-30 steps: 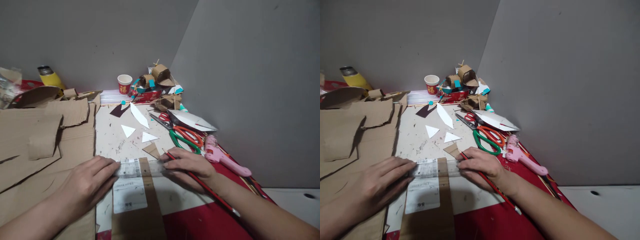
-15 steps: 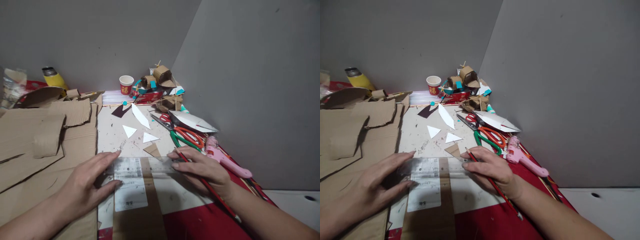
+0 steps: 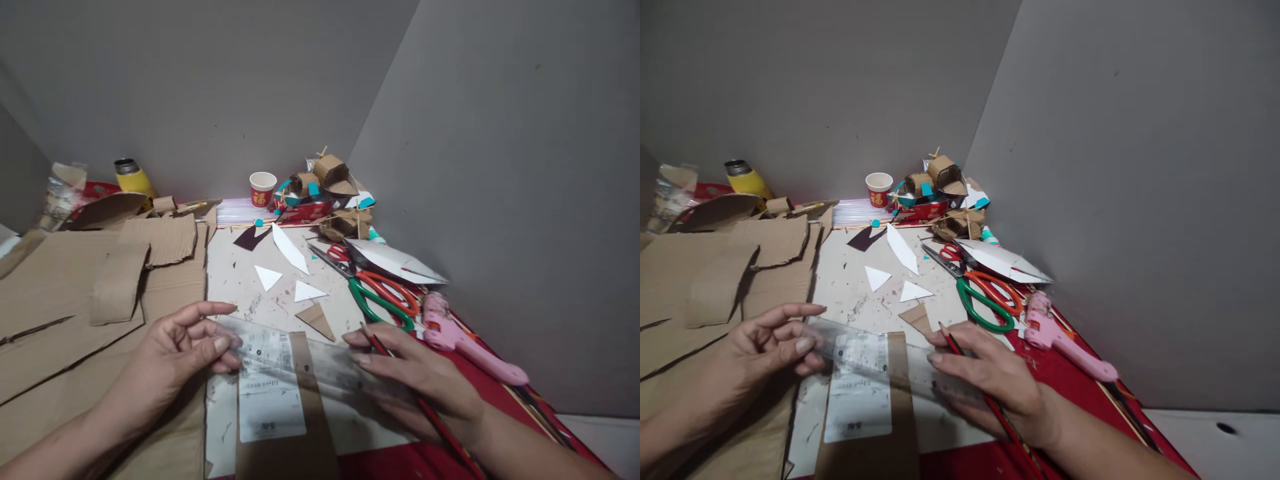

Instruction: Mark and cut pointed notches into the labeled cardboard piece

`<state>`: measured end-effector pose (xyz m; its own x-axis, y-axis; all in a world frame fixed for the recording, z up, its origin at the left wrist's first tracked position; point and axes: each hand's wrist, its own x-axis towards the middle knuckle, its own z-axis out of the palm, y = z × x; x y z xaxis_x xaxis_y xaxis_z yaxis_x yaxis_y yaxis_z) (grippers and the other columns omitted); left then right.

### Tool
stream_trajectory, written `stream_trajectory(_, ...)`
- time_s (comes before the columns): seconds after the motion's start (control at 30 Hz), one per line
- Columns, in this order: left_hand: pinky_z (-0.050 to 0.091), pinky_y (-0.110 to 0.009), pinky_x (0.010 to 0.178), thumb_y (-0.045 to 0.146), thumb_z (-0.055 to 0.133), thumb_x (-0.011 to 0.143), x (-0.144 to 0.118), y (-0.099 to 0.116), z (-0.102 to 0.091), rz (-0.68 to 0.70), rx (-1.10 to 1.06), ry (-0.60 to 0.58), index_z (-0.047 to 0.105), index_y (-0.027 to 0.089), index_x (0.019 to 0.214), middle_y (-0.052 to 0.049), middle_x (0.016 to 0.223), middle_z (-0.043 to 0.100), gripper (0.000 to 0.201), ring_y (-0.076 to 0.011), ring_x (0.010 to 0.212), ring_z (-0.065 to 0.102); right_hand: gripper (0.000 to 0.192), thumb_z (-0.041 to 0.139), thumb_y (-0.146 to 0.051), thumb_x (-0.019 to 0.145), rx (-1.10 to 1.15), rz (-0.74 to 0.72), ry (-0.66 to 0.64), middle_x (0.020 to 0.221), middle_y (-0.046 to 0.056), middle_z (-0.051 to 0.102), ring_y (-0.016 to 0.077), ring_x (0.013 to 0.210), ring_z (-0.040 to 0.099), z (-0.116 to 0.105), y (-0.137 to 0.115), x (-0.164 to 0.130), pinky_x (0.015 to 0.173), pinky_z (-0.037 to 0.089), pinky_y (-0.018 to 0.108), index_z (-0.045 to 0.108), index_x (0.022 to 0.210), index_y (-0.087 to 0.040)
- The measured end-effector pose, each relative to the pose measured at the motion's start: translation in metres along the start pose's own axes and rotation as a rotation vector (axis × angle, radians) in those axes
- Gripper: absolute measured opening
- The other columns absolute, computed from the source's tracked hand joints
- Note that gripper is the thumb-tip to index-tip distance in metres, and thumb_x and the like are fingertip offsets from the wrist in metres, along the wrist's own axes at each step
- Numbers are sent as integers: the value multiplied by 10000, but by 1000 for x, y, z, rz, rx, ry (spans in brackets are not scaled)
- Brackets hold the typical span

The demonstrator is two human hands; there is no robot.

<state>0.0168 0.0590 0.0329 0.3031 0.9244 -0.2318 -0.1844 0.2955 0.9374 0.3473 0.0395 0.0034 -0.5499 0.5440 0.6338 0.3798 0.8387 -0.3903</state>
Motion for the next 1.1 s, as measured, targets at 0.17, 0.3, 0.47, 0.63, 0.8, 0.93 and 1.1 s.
stream_trajectory(0.17, 564, -150, 605, 281, 834, 753, 1, 0, -2, -8, -25, 56, 694, 196, 1078, -3, 732, 736, 364, -123, 655, 725, 572, 698, -261, 855, 56, 52, -91, 1219, 134, 687, 260, 1089, 688, -2, 1, -10, 928, 579, 331, 516, 1398, -243)
stream_trajectory(0.3, 581, -173, 619, 293, 846, 737, 3, 0, -4, -1, -34, 90, 686, 188, 1072, -21, 754, 750, 386, -143, 669, 737, 484, 670, -241, 865, 2, 235, -3, 1129, 88, 752, 264, 1084, 702, -1, -2, -13, 942, 580, 342, 583, 1339, -297)
stream_trajectory(0.47, 599, -199, 647, 289, 814, 776, 2, -2, -6, -6, -13, 95, 669, 188, 1110, -46, 789, 770, 378, -161, 699, 749, 233, 673, -280, 828, 20, 655, 2, 998, 75, 789, 279, 922, 753, -1, -18, 9, 841, 626, 369, 759, 1045, -277)
stream_trajectory(0.63, 604, -197, 652, 247, 783, 809, 2, -2, -6, 17, -11, 92, 662, 193, 1134, -50, 828, 781, 351, -163, 718, 756, 201, 701, -286, 767, 277, 910, 0, 878, 76, 778, 236, 757, 746, 4, -24, 26, 653, 620, 305, 765, 947, -223)
stream_trajectory(0.8, 609, -192, 647, 255, 783, 808, 3, 0, -5, 4, -19, 98, 676, 182, 1104, -51, 826, 787, 323, -159, 702, 756, 324, 734, -363, 780, 622, 1100, -53, 629, 14, 665, 120, 479, 611, 11, -12, 16, 473, 517, 219, 708, 1020, -149)
stream_trajectory(0.93, 617, -202, 677, 263, 752, 841, 2, 1, -4, -3, -14, 85, 675, 174, 1114, -65, 855, 793, 298, -163, 721, 761, 302, 737, -378, 801, 675, 1090, -39, 572, -18, 615, 120, 469, 600, 10, -12, 15, 459, 506, 213, 686, 1000, -157)
stream_trajectory(1.1, 615, -195, 675, 250, 751, 842, 1, 2, -2, -3, -11, 98, 669, 157, 1114, -78, 860, 797, 299, -159, 714, 759, 100, 737, -341, 810, 667, 973, -64, 600, 19, 671, 167, 449, 632, 3, -23, 28, 403, 528, 239, 711, 825, -245)
